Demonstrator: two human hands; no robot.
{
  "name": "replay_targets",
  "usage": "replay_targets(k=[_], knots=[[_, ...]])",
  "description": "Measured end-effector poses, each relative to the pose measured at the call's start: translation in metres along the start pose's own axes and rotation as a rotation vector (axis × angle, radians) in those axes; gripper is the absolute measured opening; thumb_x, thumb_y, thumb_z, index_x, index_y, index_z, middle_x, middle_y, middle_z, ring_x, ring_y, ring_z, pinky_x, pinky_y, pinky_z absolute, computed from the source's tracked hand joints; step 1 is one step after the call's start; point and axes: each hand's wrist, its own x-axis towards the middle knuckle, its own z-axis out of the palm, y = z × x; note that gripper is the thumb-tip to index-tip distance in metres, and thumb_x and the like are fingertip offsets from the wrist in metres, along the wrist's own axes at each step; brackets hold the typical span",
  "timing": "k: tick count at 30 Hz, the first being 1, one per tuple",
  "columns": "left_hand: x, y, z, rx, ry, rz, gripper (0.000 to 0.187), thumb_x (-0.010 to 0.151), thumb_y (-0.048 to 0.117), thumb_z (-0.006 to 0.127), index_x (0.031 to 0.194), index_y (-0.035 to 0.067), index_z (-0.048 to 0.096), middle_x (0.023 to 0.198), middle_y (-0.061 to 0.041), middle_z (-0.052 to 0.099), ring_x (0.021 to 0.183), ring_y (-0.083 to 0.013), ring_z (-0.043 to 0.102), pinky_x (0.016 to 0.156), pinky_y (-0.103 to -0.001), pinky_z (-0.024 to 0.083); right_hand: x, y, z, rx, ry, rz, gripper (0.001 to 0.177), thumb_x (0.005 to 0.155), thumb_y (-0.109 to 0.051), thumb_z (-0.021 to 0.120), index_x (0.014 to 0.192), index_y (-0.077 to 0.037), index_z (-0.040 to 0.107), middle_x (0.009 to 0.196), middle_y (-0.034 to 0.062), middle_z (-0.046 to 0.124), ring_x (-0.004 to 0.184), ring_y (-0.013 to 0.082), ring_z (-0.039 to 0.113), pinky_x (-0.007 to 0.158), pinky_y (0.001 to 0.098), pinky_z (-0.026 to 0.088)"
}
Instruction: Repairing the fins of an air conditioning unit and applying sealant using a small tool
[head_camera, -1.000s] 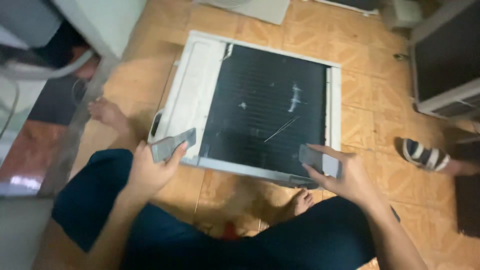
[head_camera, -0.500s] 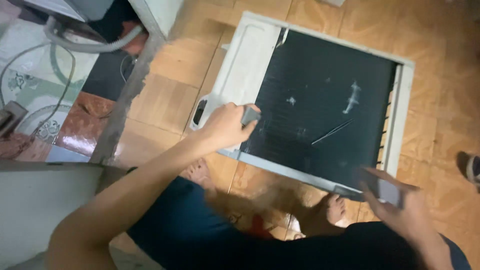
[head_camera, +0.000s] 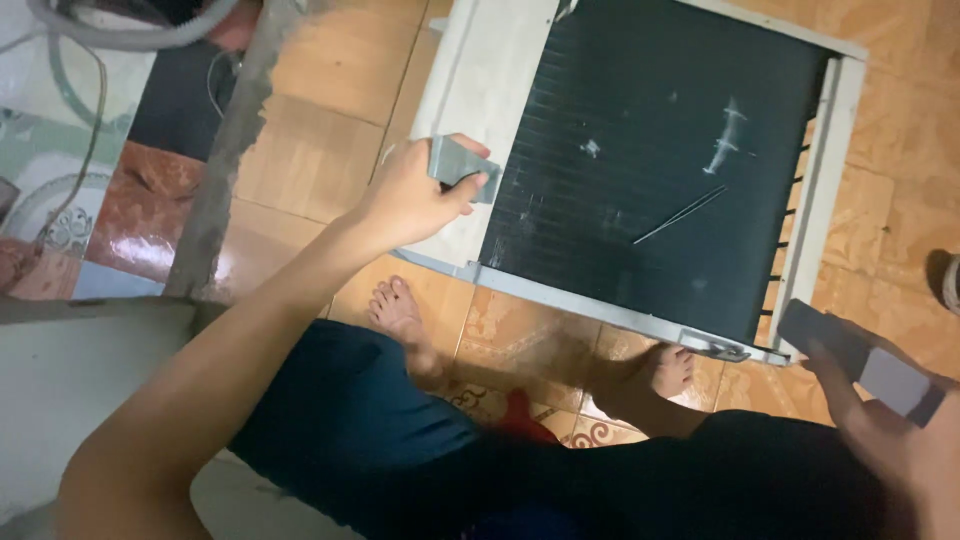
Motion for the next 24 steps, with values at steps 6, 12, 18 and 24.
replay_targets(k=[6, 12, 18, 24], knots=[[-0.025, 0.000, -0.004, 0.216, 0.027, 0.020, 0.024, 0.089, 0.013, 0.067, 0.112, 0.006, 0.073, 0.076, -0.011, 0.076, 0.054, -0.0226, 0.070, 0.048, -0.032, 0.055, -0.034, 0.069, 0.079, 0.774, 0.192, -0.019, 0.038, 0.106, 0.016, 0.055, 0.145, 0.013, 0.050, 0.144, 0.0289, 0.058, 0.121, 0.0307, 0.061, 0.104, 0.0352, 0.051], [-0.005, -0.050, 0.046, 0.330, -0.099, -0.220, 0.022, 0.085, 0.034, 0.071, 0.105, 0.026, 0.078, 0.087, -0.013, 0.078, 0.090, -0.0404, 0.075, 0.079, -0.048, 0.061, -0.009, -0.148, 0.110, 1.447, 0.017, 0.512, 0.022, 0.105, -0.010, 0.050, 0.092, 0.001, 0.064, 0.085, 0.0153, 0.068, 0.079, 0.0251, 0.070, 0.087, 0.0350, 0.058], [-0.009, -0.069, 0.068, 0.134, -0.091, -0.346, 0.036, 0.087, 0.033, 0.070, 0.121, 0.022, 0.074, 0.093, -0.021, 0.076, 0.095, -0.0456, 0.073, 0.079, -0.056, 0.060, 0.047, -0.167, 0.224, 1.450, -0.347, 0.470, 0.052, 0.096, -0.009, 0.065, 0.147, -0.011, 0.053, 0.095, 0.0196, 0.075, 0.078, 0.0263, 0.078, 0.073, 0.0379, 0.066], [-0.023, -0.070, 0.038, 0.001, -0.020, -0.281, 0.031, 0.089, 0.019, 0.069, 0.120, 0.016, 0.072, 0.073, -0.017, 0.076, 0.075, -0.0312, 0.078, 0.064, -0.041, 0.062, 0.041, -0.176, 0.270, 1.076, -0.084, 0.071, 0.050, 0.075, 0.003, 0.077, 0.122, -0.013, 0.076, 0.111, 0.0115, 0.078, 0.107, 0.0226, 0.074, 0.095, 0.0391, 0.057]])
